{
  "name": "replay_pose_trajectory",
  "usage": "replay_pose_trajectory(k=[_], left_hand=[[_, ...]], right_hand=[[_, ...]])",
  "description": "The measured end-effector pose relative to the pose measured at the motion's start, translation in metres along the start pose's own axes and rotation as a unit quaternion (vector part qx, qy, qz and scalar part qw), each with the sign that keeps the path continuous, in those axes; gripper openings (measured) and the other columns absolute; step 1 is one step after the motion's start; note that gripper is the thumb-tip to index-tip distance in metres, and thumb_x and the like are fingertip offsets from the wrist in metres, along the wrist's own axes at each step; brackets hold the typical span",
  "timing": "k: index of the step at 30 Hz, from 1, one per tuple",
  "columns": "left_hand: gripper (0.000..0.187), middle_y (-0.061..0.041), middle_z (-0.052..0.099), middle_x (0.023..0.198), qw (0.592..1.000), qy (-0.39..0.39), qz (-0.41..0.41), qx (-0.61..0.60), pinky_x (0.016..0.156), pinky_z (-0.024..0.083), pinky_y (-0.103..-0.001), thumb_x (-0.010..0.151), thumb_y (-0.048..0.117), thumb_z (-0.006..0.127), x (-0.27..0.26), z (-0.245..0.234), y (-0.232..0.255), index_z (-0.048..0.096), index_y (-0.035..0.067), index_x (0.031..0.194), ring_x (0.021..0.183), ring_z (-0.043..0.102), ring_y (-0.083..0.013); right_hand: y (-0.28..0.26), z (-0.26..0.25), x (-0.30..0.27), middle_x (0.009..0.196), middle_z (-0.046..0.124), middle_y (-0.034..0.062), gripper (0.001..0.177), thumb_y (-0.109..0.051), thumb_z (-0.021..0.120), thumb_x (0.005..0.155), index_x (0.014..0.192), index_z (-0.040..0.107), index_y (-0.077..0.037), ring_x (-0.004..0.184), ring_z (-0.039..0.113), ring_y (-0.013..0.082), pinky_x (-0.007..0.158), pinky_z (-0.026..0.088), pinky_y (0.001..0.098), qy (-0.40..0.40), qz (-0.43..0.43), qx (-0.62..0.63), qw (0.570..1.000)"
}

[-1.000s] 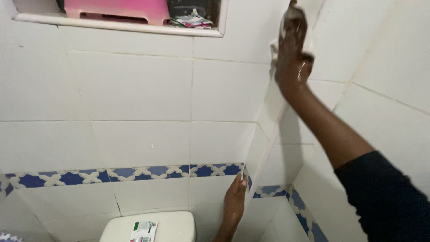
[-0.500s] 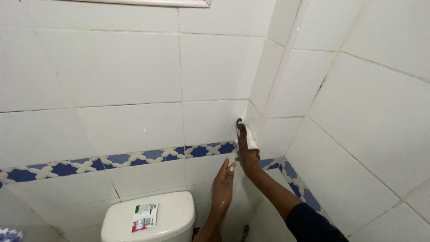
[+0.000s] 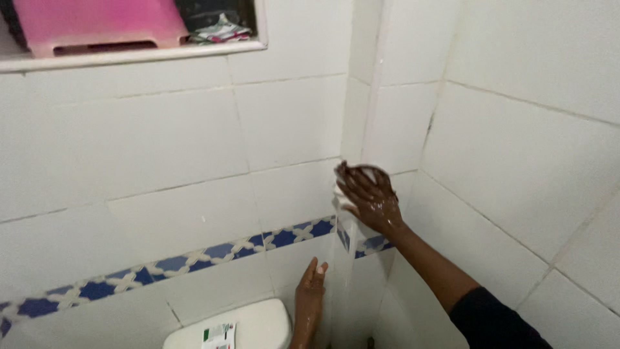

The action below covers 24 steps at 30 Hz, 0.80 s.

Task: The person cleans the tiled walls of a bathroom using a cloth and a sponge. They repeatedly wipe the white tiles and decorative border, dipping the cleaning materials into a bucket of water placed on the floor.

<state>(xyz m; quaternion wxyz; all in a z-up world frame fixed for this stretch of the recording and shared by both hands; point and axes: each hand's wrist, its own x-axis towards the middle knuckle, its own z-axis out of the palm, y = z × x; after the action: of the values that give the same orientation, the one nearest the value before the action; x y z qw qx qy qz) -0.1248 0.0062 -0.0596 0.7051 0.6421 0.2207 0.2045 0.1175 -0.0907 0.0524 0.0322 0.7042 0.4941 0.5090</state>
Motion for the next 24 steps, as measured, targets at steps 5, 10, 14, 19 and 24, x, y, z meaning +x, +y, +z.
replay_pose_trajectory(k=[5, 10, 14, 19, 24], left_hand=[[0.086, -0.005, 0.064, 0.149, 0.997, -0.054, -0.017, -0.052, 0.115, 0.043, -0.045, 0.088, 0.065, 0.054, 0.018, 0.045, 0.006, 0.038, 0.016, 0.157, 0.143, 0.052, -0.0246], [0.086, -0.005, 0.065, 0.148, 0.998, -0.043, -0.014, -0.049, 0.114, 0.045, -0.046, 0.086, 0.064, 0.057, 0.046, 0.057, 0.010, 0.040, 0.017, 0.156, 0.144, 0.053, -0.0242], [0.082, -0.006, 0.063, 0.149, 0.998, -0.018, -0.044, -0.046, 0.116, 0.042, -0.048, 0.090, 0.063, 0.054, 0.061, 0.062, 0.005, 0.040, 0.018, 0.157, 0.146, 0.050, -0.0253], [0.082, -0.008, 0.062, 0.149, 0.998, -0.043, -0.038, -0.039, 0.116, 0.042, -0.049, 0.090, 0.063, 0.051, 0.056, 0.068, 0.009, 0.040, 0.018, 0.157, 0.146, 0.049, -0.0279], [0.080, -0.007, 0.065, 0.147, 0.999, -0.039, -0.024, -0.017, 0.115, 0.046, -0.045, 0.091, 0.063, 0.049, 0.045, 0.068, 0.026, 0.041, 0.018, 0.156, 0.144, 0.053, -0.0273]], right_hand=[[0.098, -0.054, 0.128, 0.178, 0.003, 0.0090, 0.070, -0.054, 0.054, 0.111, 0.170, 0.026, -0.031, 0.164, -0.001, 0.0327, 0.131, -0.002, 0.0598, 0.174, 0.147, 0.054, 0.972], [0.152, -0.086, 0.195, 0.178, 0.012, 0.0079, 0.073, -0.063, 0.041, 0.113, 0.170, 0.022, -0.021, 0.166, 0.005, 0.0288, 0.135, 0.000, 0.0586, 0.277, 0.250, 0.155, 0.915], [0.134, -0.053, 0.167, 0.178, 0.016, 0.0078, 0.074, -0.064, 0.029, 0.110, 0.170, 0.023, -0.020, 0.167, 0.009, 0.0273, 0.137, 0.003, 0.0542, 0.298, 0.360, 0.155, 0.870], [0.051, 0.020, 0.036, 0.177, 0.003, 0.0192, 0.072, -0.061, 0.029, 0.113, 0.170, 0.014, -0.018, 0.165, 0.005, 0.0379, 0.132, 0.007, 0.0571, 0.265, 0.357, 0.220, 0.868], [-0.022, 0.051, -0.040, 0.175, -0.004, 0.0182, 0.079, -0.063, 0.031, 0.108, 0.169, 0.006, -0.019, 0.162, 0.000, 0.0391, 0.127, 0.006, 0.0621, 0.198, 0.372, 0.251, 0.871]])
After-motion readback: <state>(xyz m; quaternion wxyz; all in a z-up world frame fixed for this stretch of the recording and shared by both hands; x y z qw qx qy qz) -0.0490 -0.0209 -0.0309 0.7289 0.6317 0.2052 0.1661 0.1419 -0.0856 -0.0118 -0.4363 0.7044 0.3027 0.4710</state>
